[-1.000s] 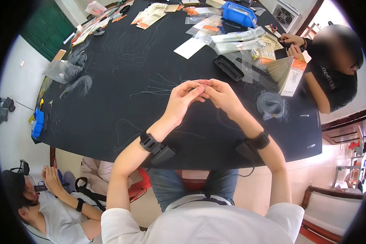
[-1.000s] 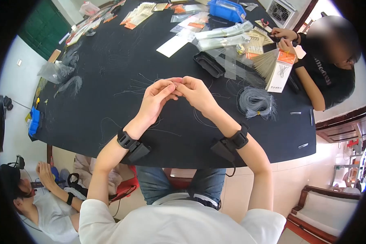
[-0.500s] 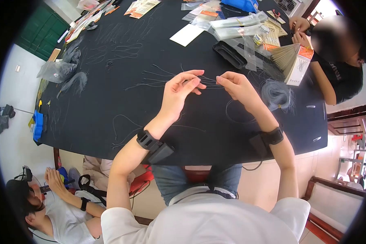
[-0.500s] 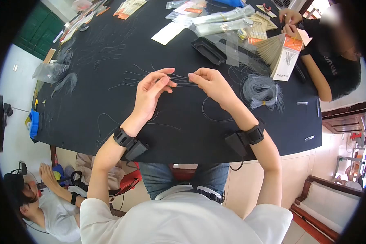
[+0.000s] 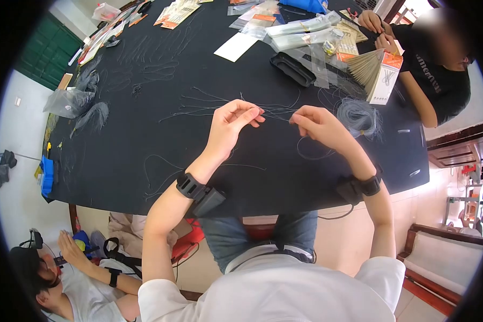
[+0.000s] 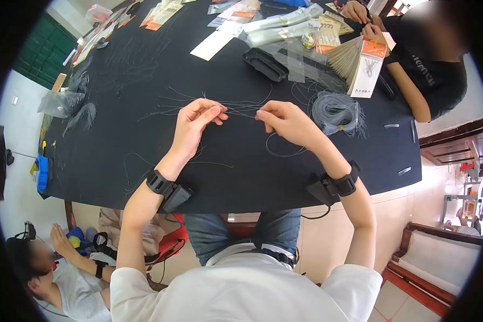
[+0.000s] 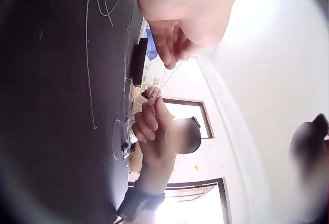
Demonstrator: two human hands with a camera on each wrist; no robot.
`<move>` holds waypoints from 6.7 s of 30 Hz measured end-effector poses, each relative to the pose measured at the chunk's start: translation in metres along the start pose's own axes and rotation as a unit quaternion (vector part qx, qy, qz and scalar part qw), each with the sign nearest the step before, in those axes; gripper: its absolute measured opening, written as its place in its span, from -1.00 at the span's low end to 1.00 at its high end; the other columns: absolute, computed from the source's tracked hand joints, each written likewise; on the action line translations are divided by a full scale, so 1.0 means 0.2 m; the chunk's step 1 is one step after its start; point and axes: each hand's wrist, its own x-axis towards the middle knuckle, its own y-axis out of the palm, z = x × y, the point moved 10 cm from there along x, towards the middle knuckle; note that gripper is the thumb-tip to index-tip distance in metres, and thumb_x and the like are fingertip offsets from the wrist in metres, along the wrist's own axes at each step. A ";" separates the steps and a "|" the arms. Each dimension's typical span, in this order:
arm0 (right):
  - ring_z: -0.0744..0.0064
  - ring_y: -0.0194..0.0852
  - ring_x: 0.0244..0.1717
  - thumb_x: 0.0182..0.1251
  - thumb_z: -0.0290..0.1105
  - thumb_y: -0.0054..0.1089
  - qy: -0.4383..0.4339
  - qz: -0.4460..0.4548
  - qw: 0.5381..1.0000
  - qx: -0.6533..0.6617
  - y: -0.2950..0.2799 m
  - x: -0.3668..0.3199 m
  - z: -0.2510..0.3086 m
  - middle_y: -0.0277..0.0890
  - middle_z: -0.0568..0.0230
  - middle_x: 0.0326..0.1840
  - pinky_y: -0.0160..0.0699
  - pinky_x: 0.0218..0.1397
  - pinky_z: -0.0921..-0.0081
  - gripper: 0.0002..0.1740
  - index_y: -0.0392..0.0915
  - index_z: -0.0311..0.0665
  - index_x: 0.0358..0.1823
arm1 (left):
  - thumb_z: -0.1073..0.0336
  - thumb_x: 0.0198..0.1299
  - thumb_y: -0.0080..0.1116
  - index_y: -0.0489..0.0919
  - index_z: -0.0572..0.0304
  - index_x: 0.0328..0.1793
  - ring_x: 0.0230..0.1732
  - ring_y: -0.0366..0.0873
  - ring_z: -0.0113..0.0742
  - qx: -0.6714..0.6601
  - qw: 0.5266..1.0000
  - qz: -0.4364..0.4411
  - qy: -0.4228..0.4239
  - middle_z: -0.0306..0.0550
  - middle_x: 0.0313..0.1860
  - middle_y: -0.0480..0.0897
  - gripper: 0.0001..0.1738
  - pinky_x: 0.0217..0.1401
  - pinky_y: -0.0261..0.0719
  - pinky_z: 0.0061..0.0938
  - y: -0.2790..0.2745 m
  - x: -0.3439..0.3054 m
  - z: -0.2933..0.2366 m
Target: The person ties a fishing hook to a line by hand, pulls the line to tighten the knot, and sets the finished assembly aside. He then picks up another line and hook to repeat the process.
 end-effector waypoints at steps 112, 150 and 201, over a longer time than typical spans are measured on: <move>0.73 -0.02 -0.66 0.36 -0.19 -0.14 -0.039 0.012 0.997 0.069 0.12 0.01 0.00 0.07 0.55 -0.73 0.02 -0.58 0.68 -0.60 0.51 -0.36 -0.43 | 0.27 0.15 0.10 0.52 0.15 -0.36 -0.50 0.26 -0.69 0.136 0.985 0.032 -0.104 -0.37 -0.47 0.50 -0.87 -0.45 0.15 -0.75 0.15 -0.03 0.07; 0.75 0.15 -0.68 0.05 -0.44 0.30 -0.106 -0.218 0.970 0.004 0.03 -0.11 0.10 0.43 0.39 -0.55 0.11 -0.62 0.72 -0.88 0.59 -0.30 -0.40 | 0.31 0.16 0.13 0.55 0.18 -0.28 -0.59 0.23 -0.66 -0.146 0.978 0.021 -0.147 -0.30 -0.49 0.54 -0.89 -0.55 0.14 -0.72 0.20 -0.06 0.13; 0.19 0.20 0.07 0.25 -0.25 -0.18 -0.596 -0.092 0.683 -0.411 -0.05 -1.25 1.08 0.21 -0.08 0.11 0.20 0.11 0.35 -0.52 0.19 -0.51 0.06 | 0.31 0.14 0.14 0.55 0.10 -0.40 -0.70 0.04 -0.74 -0.016 0.984 0.020 -0.177 -0.51 -0.69 0.28 -0.91 -0.66 -0.06 -0.73 0.17 -0.07 0.13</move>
